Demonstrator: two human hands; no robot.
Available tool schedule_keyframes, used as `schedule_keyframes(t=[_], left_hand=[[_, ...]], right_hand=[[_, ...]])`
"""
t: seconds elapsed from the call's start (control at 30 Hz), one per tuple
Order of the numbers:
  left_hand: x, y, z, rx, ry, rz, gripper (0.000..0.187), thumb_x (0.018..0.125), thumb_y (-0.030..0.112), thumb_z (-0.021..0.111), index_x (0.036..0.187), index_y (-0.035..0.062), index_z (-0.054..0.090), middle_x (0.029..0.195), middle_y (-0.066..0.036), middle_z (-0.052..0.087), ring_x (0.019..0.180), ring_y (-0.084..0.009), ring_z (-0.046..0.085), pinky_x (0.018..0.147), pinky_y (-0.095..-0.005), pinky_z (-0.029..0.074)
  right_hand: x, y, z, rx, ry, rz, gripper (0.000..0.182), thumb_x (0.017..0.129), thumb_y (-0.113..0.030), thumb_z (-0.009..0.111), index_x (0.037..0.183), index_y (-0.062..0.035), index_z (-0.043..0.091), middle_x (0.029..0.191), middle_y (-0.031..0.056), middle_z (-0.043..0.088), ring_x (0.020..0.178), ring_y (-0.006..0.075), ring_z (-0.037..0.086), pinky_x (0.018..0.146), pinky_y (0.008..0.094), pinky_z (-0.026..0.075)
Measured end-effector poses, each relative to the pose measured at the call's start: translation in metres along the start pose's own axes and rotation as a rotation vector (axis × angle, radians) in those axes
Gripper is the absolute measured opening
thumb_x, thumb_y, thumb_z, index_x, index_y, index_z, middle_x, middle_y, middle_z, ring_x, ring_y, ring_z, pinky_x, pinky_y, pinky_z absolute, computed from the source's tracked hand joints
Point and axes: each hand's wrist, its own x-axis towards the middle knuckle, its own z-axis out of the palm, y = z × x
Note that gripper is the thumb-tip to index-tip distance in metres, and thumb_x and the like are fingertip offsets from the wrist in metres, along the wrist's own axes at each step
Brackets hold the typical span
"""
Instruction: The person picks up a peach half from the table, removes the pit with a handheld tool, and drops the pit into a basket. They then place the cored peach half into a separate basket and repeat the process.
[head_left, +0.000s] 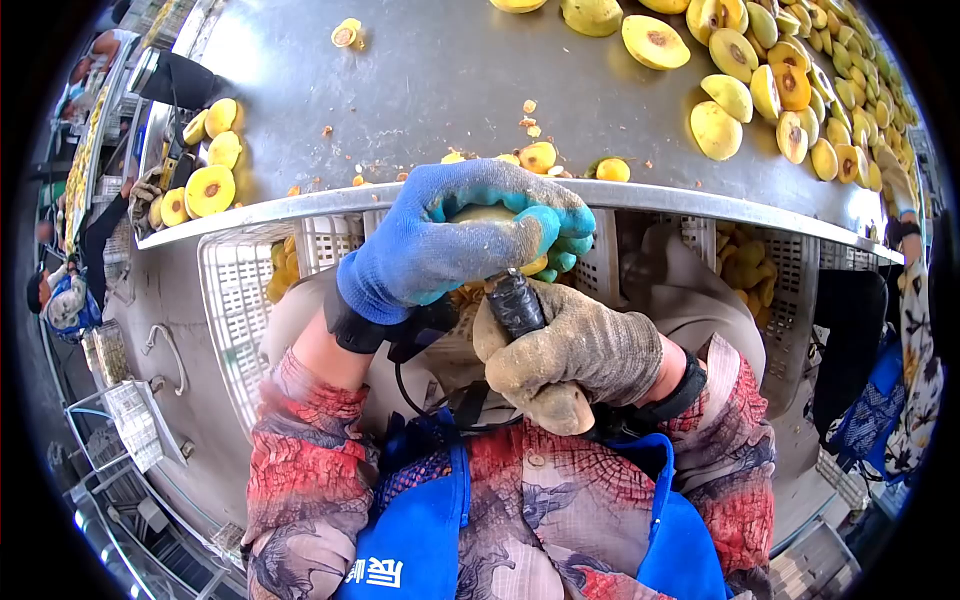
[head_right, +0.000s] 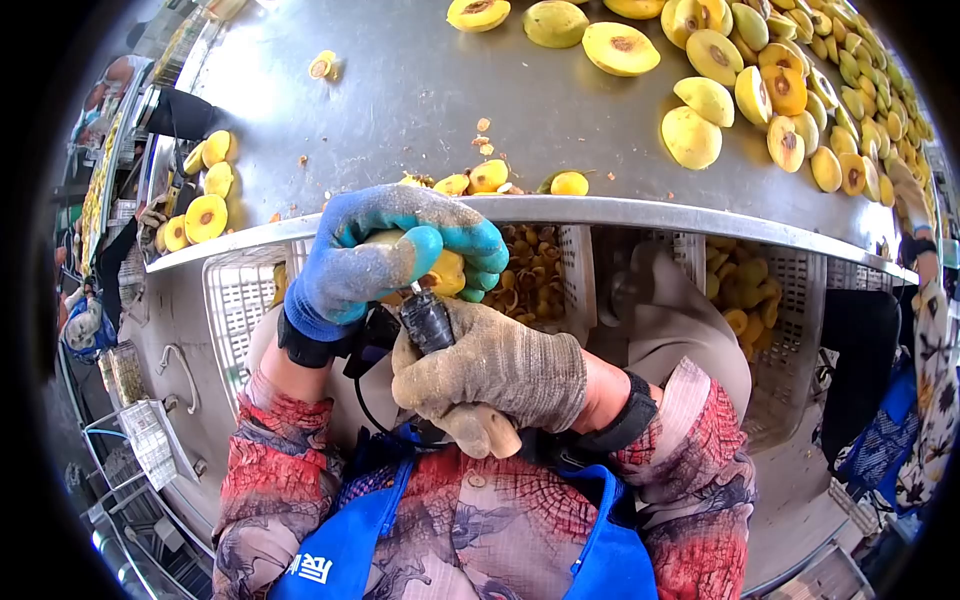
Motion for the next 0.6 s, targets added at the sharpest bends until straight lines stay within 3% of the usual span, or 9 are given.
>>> schedule_keyframes(t=[0.17, 0.37, 0.47, 0.6], left_hand=[[-0.005, 0.001, 0.004, -0.074, 0.023, 0.023, 0.033, 0.086, 0.019, 0.06, 0.107, -0.0066, 0.062, 0.101, -0.019, 0.066, 0.091, -0.0277, 0.066, 0.082, -0.0405, 0.054], [0.003, 0.0, -0.008, 0.137, -0.052, -0.013, 0.032, 0.084, 0.015, 0.063, 0.108, -0.0056, 0.062, 0.101, -0.018, 0.066, 0.091, -0.0261, 0.066, 0.083, -0.0393, 0.054], [0.004, 0.006, -0.006, 0.195, -0.041, -0.089, 0.03, 0.083, 0.013, 0.064, 0.107, -0.0053, 0.063, 0.1, -0.018, 0.066, 0.09, -0.0259, 0.065, 0.082, -0.0389, 0.054], [0.0, 0.01, -0.004, 0.027, -0.102, -0.107, 0.027, 0.084, 0.012, 0.066, 0.105, -0.0049, 0.064, 0.098, -0.01, 0.067, 0.089, -0.0159, 0.063, 0.081, -0.029, 0.051]], right_hand=[[0.0, 0.001, -0.003, 0.048, -0.128, 0.021, 0.016, 0.078, -0.012, 0.065, 0.077, -0.0007, 0.054, 0.05, 0.0063, 0.054, 0.033, 0.014, 0.05, 0.032, 0.0238, 0.04], [0.007, -0.001, 0.013, -0.293, 0.277, 0.038, 0.017, 0.078, -0.011, 0.068, 0.08, -0.0029, 0.053, 0.054, 0.0061, 0.053, 0.036, 0.0137, 0.05, 0.03, 0.0242, 0.034], [0.008, 0.001, 0.008, -0.228, 0.186, 0.046, 0.016, 0.077, -0.009, 0.068, 0.08, -0.0032, 0.053, 0.054, 0.0059, 0.052, 0.037, 0.0139, 0.05, 0.03, 0.025, 0.035], [0.007, 0.008, 0.002, -0.021, -0.055, -0.033, 0.019, 0.078, -0.012, 0.067, 0.081, -0.0017, 0.051, 0.054, 0.007, 0.053, 0.033, 0.0148, 0.048, 0.029, 0.027, 0.038]])
